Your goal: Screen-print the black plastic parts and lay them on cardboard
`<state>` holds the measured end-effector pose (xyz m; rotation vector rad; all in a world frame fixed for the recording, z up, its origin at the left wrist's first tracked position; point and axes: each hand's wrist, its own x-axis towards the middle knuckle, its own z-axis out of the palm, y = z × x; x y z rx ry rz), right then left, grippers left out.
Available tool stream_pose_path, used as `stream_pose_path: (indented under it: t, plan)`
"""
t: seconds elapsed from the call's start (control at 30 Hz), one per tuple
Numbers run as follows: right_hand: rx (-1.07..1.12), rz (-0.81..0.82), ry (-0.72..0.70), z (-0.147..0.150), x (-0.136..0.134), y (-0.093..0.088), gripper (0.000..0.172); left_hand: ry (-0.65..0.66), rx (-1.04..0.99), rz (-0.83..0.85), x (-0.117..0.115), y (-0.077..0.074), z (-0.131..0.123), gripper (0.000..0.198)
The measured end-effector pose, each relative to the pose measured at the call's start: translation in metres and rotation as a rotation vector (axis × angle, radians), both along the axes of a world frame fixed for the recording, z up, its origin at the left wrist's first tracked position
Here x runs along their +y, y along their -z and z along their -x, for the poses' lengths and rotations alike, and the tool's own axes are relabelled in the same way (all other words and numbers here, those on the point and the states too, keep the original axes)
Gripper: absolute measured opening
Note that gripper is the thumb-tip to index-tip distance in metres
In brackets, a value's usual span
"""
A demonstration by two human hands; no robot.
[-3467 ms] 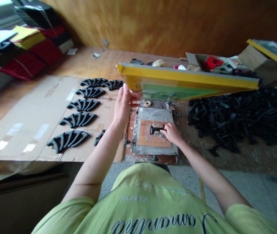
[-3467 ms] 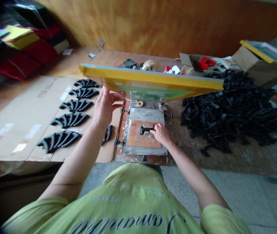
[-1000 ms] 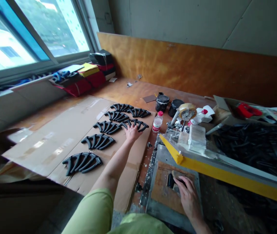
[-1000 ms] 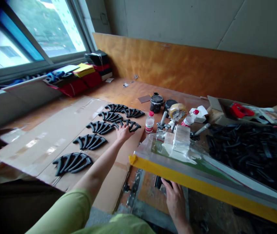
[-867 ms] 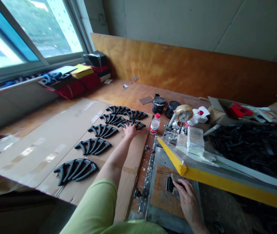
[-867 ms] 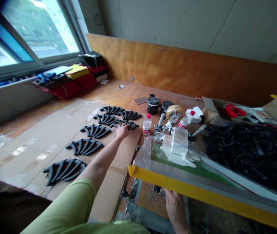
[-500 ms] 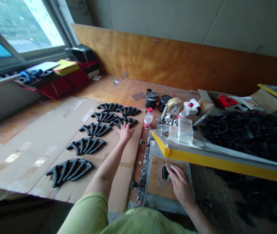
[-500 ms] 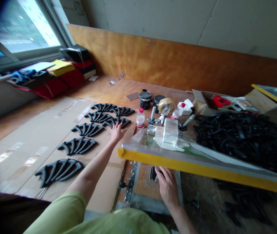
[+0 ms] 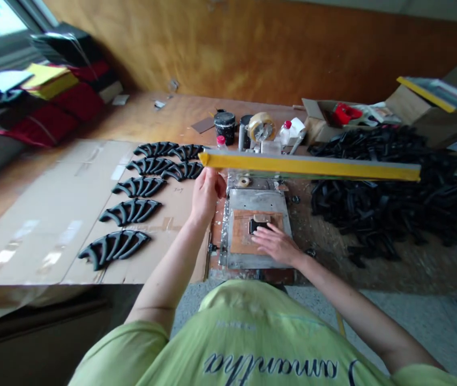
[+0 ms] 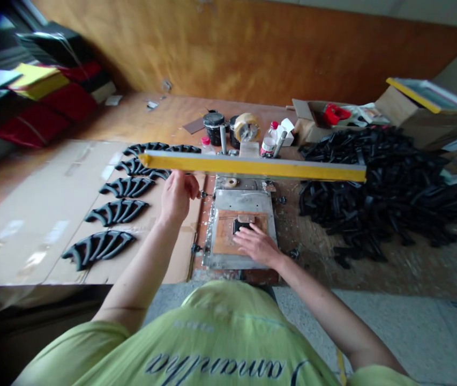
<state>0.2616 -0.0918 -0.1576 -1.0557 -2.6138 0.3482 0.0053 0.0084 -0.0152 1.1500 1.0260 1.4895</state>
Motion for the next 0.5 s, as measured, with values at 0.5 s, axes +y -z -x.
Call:
stream_pose_path:
  t: [0.5]
  plan:
    - [-0.063, -0.095, 0.508, 0.012, 0.088, -0.076, 0.056, 0.164, 0.165, 0.536, -0.088, 0.154, 0.018, 0.095]
